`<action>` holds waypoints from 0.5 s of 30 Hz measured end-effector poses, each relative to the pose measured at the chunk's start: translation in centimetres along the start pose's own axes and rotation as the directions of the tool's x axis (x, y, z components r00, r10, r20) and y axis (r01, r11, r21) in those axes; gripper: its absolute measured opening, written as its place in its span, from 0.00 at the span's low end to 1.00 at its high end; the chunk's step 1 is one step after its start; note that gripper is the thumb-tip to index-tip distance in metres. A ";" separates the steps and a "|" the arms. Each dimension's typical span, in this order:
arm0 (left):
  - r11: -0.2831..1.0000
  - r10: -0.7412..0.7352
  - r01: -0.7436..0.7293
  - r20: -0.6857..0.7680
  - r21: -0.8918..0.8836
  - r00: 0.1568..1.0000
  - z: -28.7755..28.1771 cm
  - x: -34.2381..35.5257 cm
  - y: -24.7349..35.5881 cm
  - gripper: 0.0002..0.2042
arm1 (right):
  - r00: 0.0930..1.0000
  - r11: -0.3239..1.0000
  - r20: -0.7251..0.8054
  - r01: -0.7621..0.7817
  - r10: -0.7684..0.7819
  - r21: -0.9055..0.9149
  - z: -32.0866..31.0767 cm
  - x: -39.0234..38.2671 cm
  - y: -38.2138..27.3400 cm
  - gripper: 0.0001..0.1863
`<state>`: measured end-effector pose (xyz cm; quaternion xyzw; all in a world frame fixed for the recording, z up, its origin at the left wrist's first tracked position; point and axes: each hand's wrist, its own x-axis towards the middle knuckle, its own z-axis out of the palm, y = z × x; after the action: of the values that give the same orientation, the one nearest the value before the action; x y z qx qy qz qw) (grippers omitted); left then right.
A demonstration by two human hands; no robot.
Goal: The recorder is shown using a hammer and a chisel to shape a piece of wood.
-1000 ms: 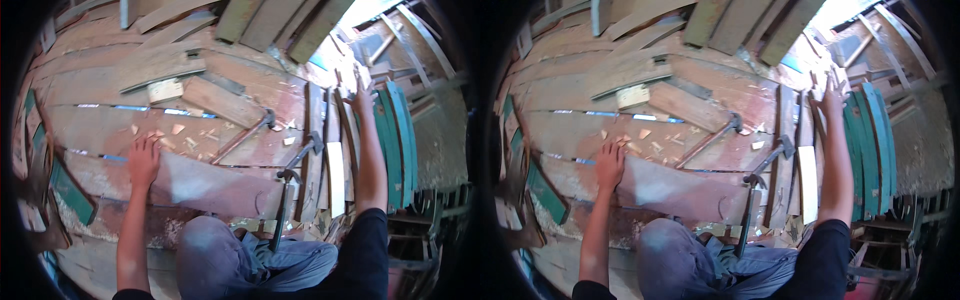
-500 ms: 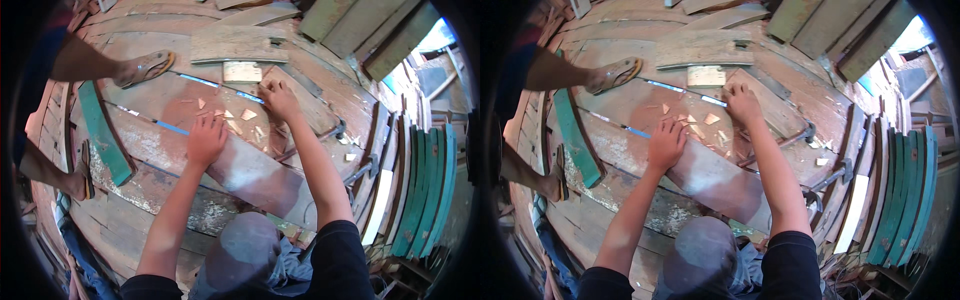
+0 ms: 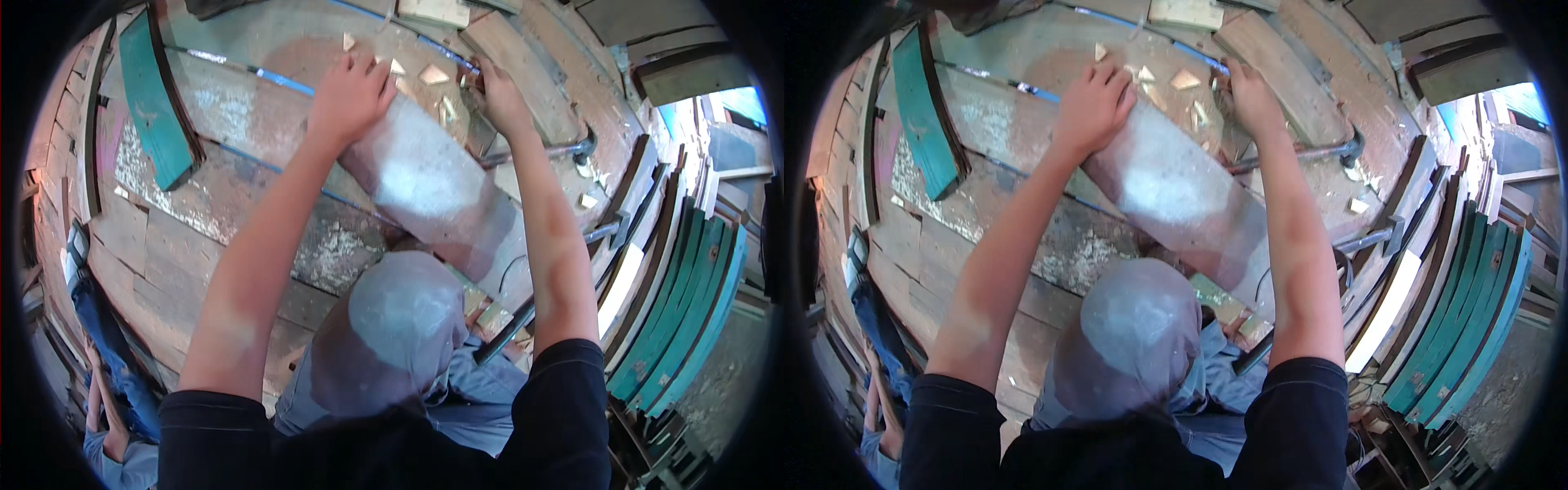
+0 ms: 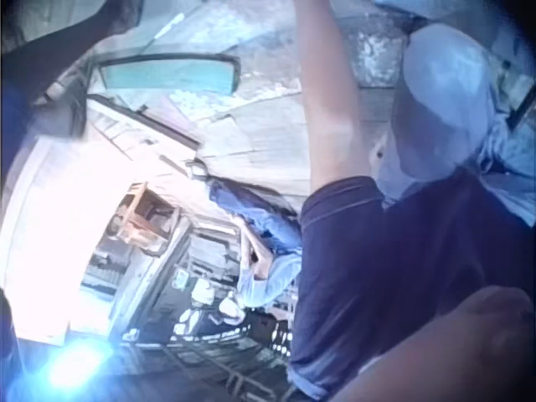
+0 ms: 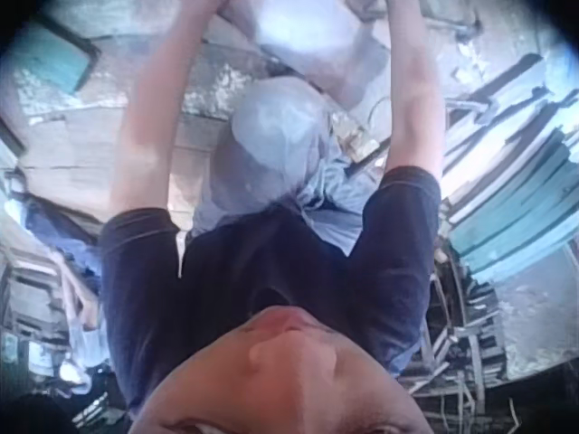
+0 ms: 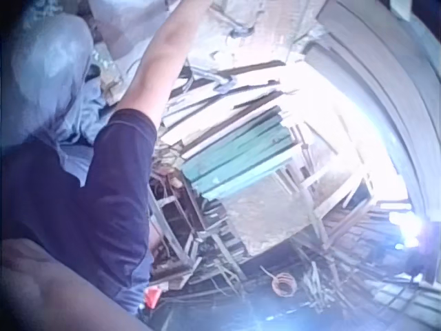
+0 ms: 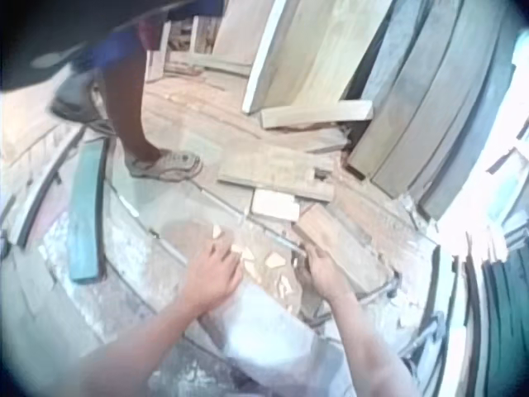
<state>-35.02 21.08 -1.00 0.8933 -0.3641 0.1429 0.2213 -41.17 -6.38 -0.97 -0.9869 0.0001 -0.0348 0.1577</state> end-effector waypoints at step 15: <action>0.982 0.117 -0.138 0.156 0.133 0.981 0.1 -1.4 -1.5 0.15 | 0.974 0.964 -0.041 0.214 -0.223 -0.156 -4.8 -8.9 0.0 0.16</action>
<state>-34.90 22.83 -2.13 0.8898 -0.4249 0.1158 0.1195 -50.42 -7.75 2.93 -0.9885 -0.1015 -0.0806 0.0779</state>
